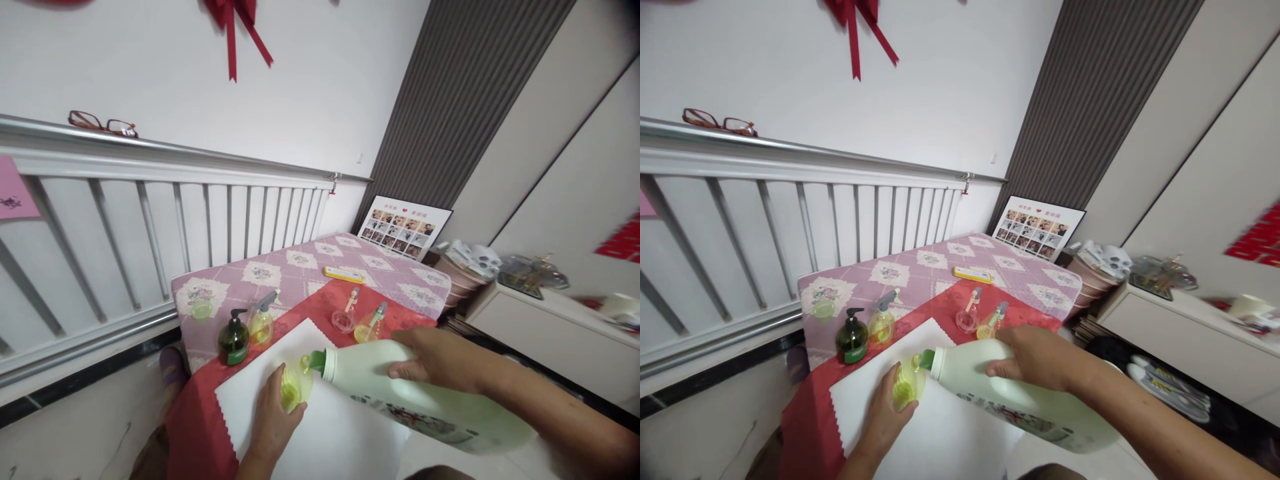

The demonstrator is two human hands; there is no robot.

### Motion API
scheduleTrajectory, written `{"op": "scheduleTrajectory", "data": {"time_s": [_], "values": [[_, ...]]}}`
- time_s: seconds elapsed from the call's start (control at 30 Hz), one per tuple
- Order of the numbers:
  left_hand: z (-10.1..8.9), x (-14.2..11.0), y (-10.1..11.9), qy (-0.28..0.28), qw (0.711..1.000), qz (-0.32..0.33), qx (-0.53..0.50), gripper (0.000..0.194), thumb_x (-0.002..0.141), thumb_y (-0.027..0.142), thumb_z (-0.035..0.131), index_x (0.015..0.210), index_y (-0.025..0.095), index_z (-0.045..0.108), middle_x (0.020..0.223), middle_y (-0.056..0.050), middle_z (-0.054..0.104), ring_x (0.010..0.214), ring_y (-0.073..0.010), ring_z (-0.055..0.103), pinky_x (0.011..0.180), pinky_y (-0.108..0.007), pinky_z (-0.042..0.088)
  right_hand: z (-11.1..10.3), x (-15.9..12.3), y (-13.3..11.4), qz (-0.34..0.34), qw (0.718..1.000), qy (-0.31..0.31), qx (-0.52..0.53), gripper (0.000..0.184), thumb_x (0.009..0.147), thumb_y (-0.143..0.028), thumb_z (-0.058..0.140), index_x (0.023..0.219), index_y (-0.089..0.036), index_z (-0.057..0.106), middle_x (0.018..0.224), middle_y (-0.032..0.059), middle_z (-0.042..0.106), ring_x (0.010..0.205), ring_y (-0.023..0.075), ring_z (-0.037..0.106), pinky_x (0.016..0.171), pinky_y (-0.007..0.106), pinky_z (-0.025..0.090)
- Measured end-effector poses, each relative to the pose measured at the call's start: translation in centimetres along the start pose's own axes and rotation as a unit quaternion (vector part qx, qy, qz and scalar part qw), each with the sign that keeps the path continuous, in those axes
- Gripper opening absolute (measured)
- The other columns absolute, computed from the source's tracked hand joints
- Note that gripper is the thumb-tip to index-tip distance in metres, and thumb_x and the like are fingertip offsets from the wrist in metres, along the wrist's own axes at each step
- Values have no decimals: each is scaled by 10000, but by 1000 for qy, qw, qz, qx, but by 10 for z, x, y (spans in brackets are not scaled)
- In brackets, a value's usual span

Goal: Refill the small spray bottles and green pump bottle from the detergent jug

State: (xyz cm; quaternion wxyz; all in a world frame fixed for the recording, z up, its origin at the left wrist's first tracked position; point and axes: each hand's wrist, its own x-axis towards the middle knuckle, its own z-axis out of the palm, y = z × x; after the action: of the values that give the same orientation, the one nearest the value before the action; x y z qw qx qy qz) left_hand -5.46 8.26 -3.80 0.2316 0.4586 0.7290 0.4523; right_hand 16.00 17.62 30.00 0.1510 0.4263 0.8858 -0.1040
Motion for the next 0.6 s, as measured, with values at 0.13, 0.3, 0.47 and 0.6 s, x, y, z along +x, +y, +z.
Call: {"op": "scheduleTrajectory", "data": {"time_s": [0.13,0.3,0.47,0.6], "values": [[-1,0,2,0,1000,2,-2,808,711,297,642,1460,130,390,1523,-169,525,1418,-301,486,1217,-445,375,-1,1,-2,-1,1000,3,0,363,865,-542,585,897,-186,651,965,158,763,846,306,703,686,347,479],[-2,-2,5,-7,1000,-1,-1,808,713,292,642,1465,144,385,1529,-164,521,1419,-298,483,1217,-443,371,1,5,3,-5,1000,13,4,338,852,-524,599,889,-193,654,962,149,759,849,321,708,686,363,490],[0,-2,3,-6,1000,-5,0,805,707,285,646,1461,160,396,1518,-146,537,1410,-290,495,1216,-429,375,1,7,4,-13,1000,9,4,334,852,-527,606,871,-195,639,953,151,758,838,315,704,677,355,489],[0,-1,3,-4,1000,-4,3,802,706,300,651,1456,149,409,1514,-151,541,1417,-295,489,1216,-422,378,-4,6,1,-9,1000,0,5,374,858,-558,600,891,-187,642,974,165,761,849,315,698,677,350,482]]}}
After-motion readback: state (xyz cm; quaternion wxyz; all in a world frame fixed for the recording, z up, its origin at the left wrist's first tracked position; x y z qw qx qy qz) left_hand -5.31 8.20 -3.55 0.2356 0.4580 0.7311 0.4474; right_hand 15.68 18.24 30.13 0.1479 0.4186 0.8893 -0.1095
